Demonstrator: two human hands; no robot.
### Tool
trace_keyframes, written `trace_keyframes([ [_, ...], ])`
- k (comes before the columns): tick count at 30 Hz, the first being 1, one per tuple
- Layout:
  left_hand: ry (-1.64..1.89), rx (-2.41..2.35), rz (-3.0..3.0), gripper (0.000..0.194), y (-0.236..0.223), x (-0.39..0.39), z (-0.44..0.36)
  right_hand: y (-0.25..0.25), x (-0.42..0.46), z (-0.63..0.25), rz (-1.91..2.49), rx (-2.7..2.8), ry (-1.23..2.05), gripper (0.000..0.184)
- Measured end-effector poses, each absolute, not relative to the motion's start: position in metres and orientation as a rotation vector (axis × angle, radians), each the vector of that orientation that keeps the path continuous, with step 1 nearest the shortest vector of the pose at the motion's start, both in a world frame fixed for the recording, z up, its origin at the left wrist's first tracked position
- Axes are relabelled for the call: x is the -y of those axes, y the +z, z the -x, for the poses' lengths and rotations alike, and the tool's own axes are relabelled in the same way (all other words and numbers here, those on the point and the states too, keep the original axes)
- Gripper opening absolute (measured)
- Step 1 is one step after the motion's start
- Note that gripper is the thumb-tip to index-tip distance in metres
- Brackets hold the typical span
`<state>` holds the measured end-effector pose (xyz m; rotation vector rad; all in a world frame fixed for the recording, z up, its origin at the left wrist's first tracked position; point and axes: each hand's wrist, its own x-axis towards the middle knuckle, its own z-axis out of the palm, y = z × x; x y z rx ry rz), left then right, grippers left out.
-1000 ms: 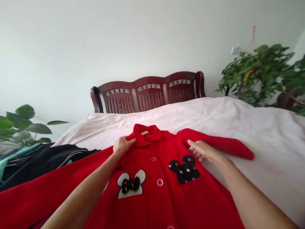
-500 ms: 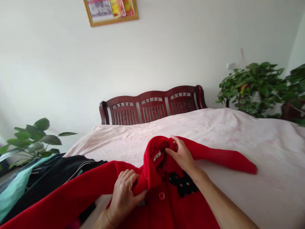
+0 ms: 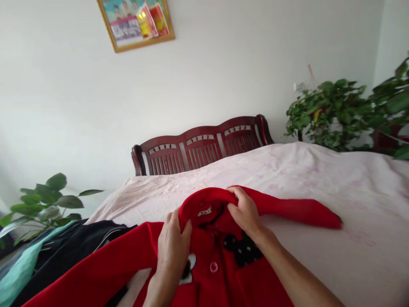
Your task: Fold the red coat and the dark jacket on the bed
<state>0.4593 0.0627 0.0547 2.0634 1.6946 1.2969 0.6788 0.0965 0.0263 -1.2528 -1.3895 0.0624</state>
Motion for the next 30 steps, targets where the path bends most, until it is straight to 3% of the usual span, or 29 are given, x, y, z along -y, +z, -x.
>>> trace_keyframes([
  [7,0.963,-0.914,-1.308,0.036,0.072,-0.083,-0.418,0.025,-0.099,-0.695,1.071,1.477,0.290,0.061],
  [13,0.696,-0.764,-1.145,0.027,0.067,-0.095,-0.403,0.028,-0.098,-0.705,1.040,1.418,0.797,0.064],
  [19,0.795,-0.669,-1.000,0.032,0.051,-0.115,-0.407,0.015,-0.098,-0.711,1.056,1.286,1.164,0.061],
  [25,0.747,-0.687,-1.243,0.026,0.082,-0.128,-0.411,-0.003,-0.110,-0.711,0.942,1.196,1.029,0.048],
  [30,0.806,-0.822,-1.295,0.040,0.112,-0.137,-0.410,0.009,-0.106,-0.692,1.201,1.202,0.171,0.033],
])
